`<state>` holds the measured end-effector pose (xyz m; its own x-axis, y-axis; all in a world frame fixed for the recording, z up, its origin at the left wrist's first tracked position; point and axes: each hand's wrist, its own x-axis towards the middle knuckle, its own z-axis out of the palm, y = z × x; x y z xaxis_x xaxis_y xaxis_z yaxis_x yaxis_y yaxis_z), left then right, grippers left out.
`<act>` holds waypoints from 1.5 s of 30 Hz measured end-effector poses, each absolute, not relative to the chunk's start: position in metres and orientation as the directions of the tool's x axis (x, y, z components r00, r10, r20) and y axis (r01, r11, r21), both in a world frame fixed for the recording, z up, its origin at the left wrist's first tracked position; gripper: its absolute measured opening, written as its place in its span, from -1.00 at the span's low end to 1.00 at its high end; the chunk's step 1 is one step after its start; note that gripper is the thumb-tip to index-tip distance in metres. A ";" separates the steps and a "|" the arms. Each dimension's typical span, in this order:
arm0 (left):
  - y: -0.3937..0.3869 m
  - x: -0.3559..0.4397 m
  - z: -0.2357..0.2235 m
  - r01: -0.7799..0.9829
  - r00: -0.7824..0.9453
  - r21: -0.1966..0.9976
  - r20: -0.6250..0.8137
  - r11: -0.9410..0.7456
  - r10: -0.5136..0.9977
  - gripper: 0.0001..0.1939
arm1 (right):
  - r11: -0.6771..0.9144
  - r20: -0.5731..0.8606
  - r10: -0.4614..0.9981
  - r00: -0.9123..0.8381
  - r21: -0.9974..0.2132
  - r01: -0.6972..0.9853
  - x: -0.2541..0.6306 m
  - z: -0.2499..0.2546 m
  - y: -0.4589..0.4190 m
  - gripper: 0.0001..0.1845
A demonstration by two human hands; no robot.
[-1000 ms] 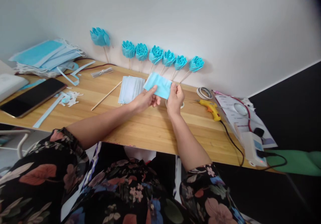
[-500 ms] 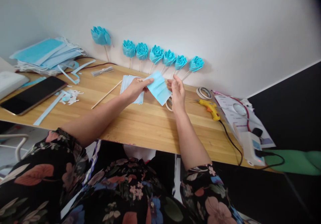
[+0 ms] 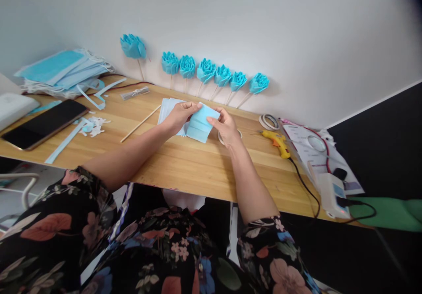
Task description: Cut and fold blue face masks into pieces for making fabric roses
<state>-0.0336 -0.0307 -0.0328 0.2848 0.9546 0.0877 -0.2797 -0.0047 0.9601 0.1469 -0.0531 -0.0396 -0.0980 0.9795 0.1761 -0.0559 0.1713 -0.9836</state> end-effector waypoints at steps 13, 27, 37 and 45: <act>-0.046 -0.031 -0.019 0.001 0.392 0.998 0.053 -0.058 0.919 -0.58 | 0.157 0.158 0.987 0.016 -0.987 0.015 0.145 -0.045 -0.052 -0.54; -0.037 -0.029 -0.025 -0.017 0.305 0.998 0.060 -0.058 0.950 -0.88 | 0.234 0.158 0.891 0.425 -0.963 -0.131 0.174 -0.053 -0.031 -0.54; -0.027 -0.032 -0.030 -0.106 0.019 0.987 0.121 -0.118 0.993 -0.81 | 0.189 0.156 0.968 0.196 -0.968 -0.163 0.165 -0.051 -0.036 -0.40; -0.027 -0.030 -0.034 -0.070 0.091 0.989 0.139 -0.132 0.986 -0.80 | 0.217 0.226 0.914 0.336 -0.974 0.065 0.164 -0.056 -0.037 -0.37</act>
